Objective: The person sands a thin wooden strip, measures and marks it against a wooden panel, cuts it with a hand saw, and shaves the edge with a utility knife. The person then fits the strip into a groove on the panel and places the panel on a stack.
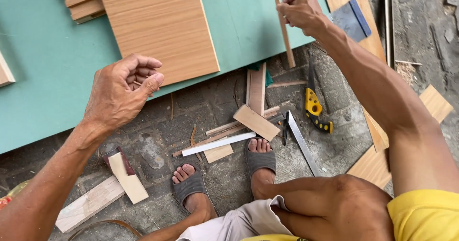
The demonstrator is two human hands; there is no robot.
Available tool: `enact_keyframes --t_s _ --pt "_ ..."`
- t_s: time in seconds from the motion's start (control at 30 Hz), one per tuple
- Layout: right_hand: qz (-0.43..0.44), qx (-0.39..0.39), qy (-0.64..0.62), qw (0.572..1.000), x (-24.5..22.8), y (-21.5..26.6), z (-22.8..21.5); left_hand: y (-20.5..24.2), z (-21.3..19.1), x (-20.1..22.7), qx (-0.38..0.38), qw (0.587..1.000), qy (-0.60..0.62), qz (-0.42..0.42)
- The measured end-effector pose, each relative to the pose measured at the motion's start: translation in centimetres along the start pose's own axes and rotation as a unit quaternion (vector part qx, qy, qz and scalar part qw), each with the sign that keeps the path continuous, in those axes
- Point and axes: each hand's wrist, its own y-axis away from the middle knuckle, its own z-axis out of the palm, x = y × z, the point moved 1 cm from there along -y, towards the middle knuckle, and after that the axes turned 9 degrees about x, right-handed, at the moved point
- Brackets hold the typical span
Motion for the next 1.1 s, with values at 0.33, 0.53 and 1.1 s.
enact_keyframes --t_s 0.33,0.53,1.1 --pt "-0.192 -0.297 0.045 0.934 -9.9 16.5 2.4 1.2 1.2 -2.9 0.177 0.864 0.448 -0.146" --pt "-0.175 -0.324 0.169 0.914 -2.1 22.2 3.5 8.2 2.3 -2.4 0.204 0.847 0.491 0.011" --pt "-0.054 -0.303 -0.008 0.951 2.7 28.8 4.5 12.4 6.8 -3.0 0.36 0.809 0.455 0.09"
